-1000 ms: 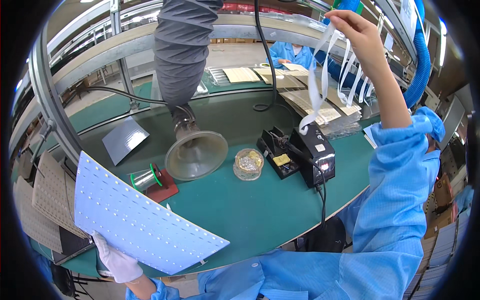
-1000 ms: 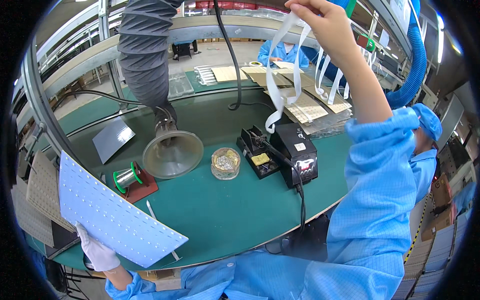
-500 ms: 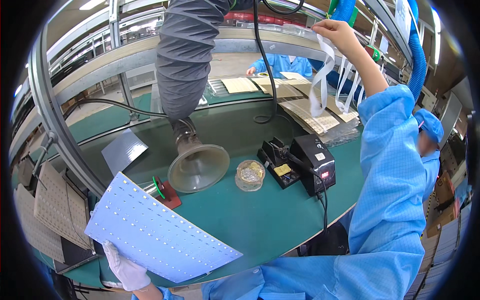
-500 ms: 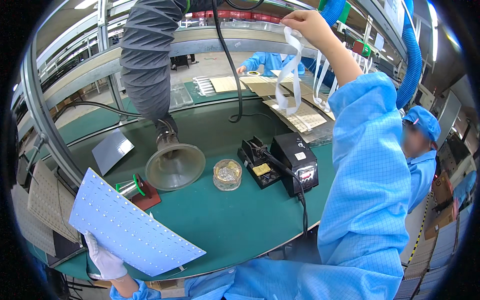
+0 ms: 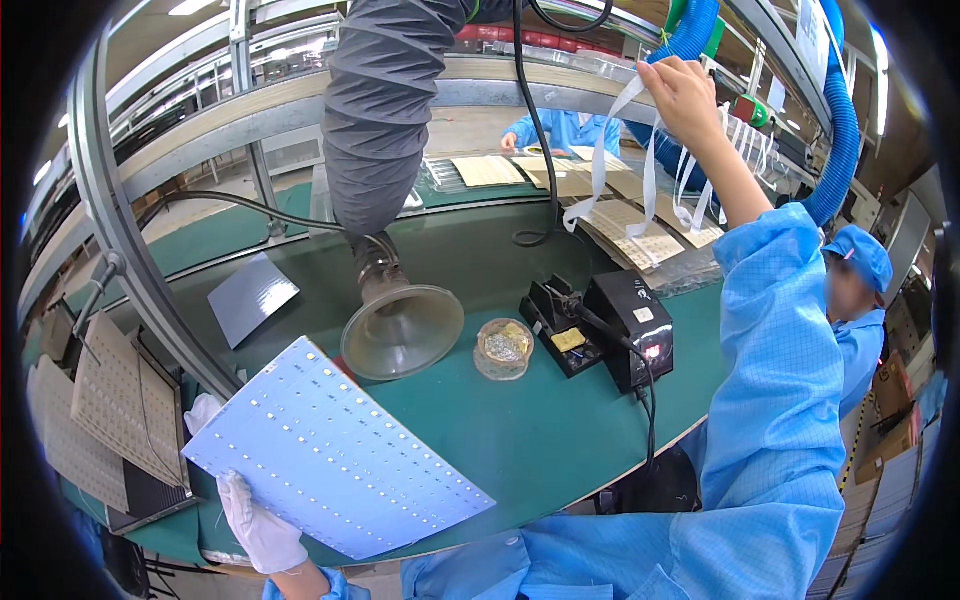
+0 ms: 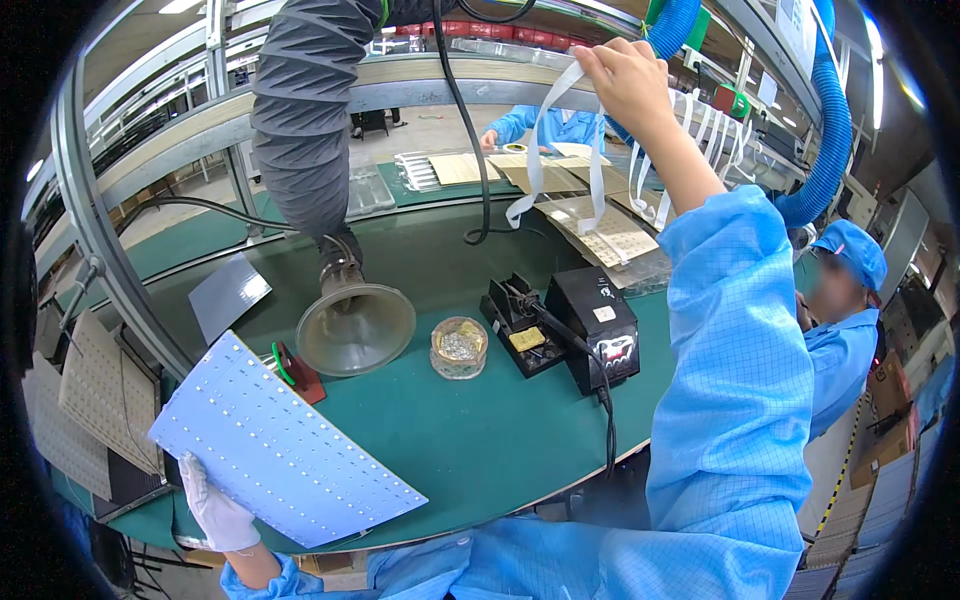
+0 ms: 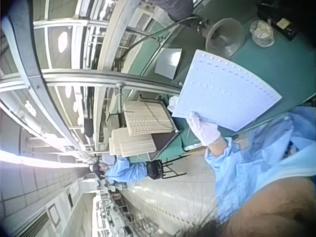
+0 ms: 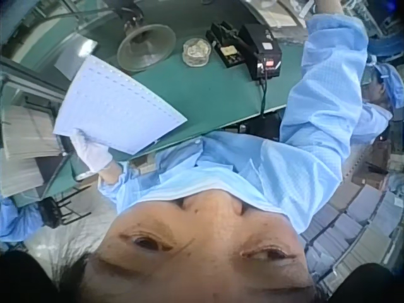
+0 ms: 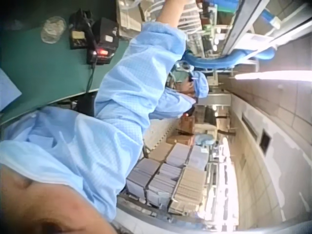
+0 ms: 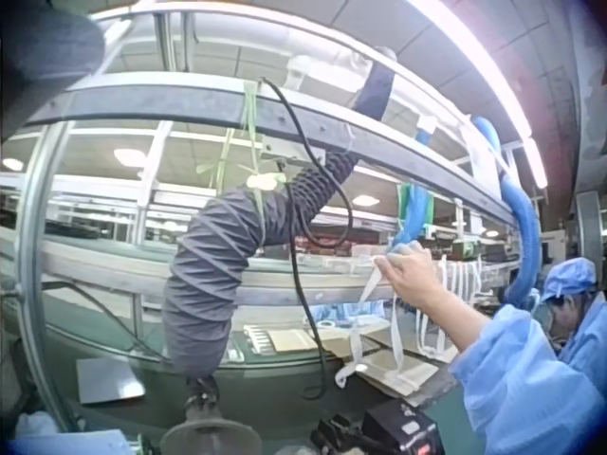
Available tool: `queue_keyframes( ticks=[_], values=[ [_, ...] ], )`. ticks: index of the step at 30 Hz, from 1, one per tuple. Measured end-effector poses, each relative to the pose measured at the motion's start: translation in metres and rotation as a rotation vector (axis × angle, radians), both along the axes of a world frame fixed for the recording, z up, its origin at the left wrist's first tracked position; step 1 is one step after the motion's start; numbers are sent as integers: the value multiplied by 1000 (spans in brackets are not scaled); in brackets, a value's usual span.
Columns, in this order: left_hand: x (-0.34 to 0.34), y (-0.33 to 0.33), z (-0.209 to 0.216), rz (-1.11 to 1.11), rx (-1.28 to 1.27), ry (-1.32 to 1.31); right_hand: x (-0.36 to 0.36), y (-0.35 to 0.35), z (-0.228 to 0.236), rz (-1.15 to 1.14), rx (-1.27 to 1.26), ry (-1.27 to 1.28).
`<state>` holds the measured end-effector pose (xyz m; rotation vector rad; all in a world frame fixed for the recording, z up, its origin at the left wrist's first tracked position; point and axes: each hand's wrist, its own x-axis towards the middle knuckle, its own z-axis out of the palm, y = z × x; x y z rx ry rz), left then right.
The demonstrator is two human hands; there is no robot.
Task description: Soldering electronic components onto a large LED panel and inspecting the board.
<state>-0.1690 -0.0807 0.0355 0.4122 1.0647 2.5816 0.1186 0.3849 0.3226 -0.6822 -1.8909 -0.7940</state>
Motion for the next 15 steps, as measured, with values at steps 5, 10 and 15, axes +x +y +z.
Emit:
queue_keyframes(
  ticks=[5, 10, 15],
  values=[
    [16, 6, 9, 140, -236, 201, 10, 10, -9, -34, 282, -78],
    [38, 32, 30, -51, -119, 45, 17, -10, -18, -99, 323, -26],
    [47, 19, 13, 19, -193, 63, 2, -118, -71, 356, 4, -23]
  ],
)
